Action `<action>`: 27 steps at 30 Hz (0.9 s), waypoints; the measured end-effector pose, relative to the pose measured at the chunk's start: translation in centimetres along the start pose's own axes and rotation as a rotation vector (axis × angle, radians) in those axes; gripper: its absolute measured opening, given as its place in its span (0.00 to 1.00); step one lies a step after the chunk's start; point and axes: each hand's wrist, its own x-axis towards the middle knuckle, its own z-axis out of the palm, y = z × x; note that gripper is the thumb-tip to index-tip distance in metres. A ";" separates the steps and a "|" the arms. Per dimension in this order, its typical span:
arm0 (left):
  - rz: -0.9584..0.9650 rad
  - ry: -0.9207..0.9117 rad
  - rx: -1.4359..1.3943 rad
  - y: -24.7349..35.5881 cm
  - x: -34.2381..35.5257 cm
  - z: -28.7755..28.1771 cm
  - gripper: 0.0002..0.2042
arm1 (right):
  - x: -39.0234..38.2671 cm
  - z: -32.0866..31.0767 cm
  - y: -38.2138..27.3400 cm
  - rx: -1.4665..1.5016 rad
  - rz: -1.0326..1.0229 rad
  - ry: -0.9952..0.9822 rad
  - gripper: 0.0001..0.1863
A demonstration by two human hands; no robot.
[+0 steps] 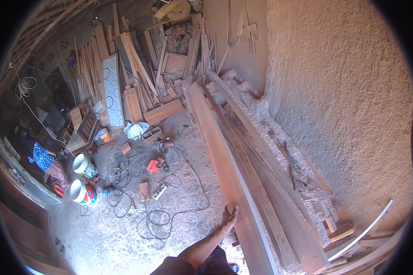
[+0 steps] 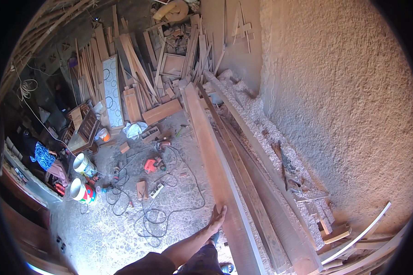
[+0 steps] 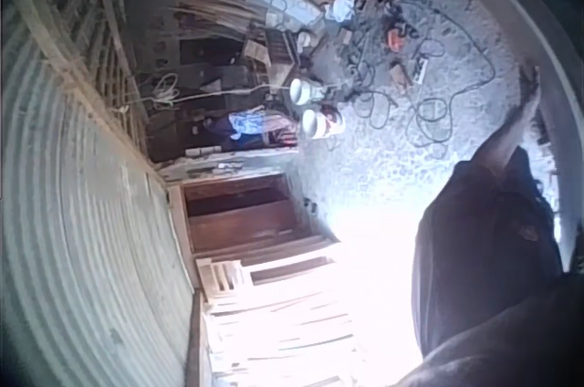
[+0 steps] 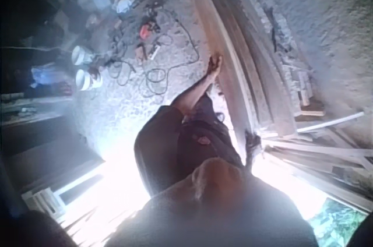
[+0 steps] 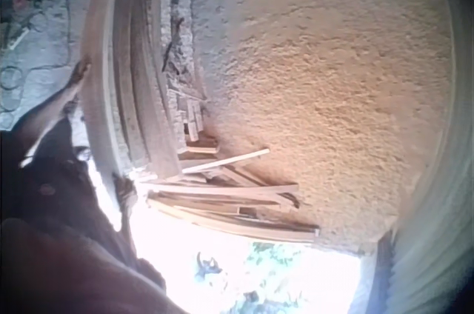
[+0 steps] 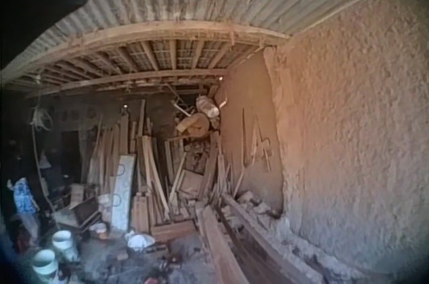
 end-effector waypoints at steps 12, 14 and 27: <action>0.306 0.147 -0.269 3.3 3.1 3.1 0.33 | -1.3 6.4 -0.7 -0.054 0.122 -0.143 0.18; 0.300 0.147 -0.278 3.5 4.7 2.3 0.34 | -1.2 9.2 1.0 -0.137 0.003 -0.089 0.15; 0.291 0.218 -0.311 2.6 9.9 2.7 0.37 | 5.9 7.6 -2.7 0.005 -0.240 0.295 0.15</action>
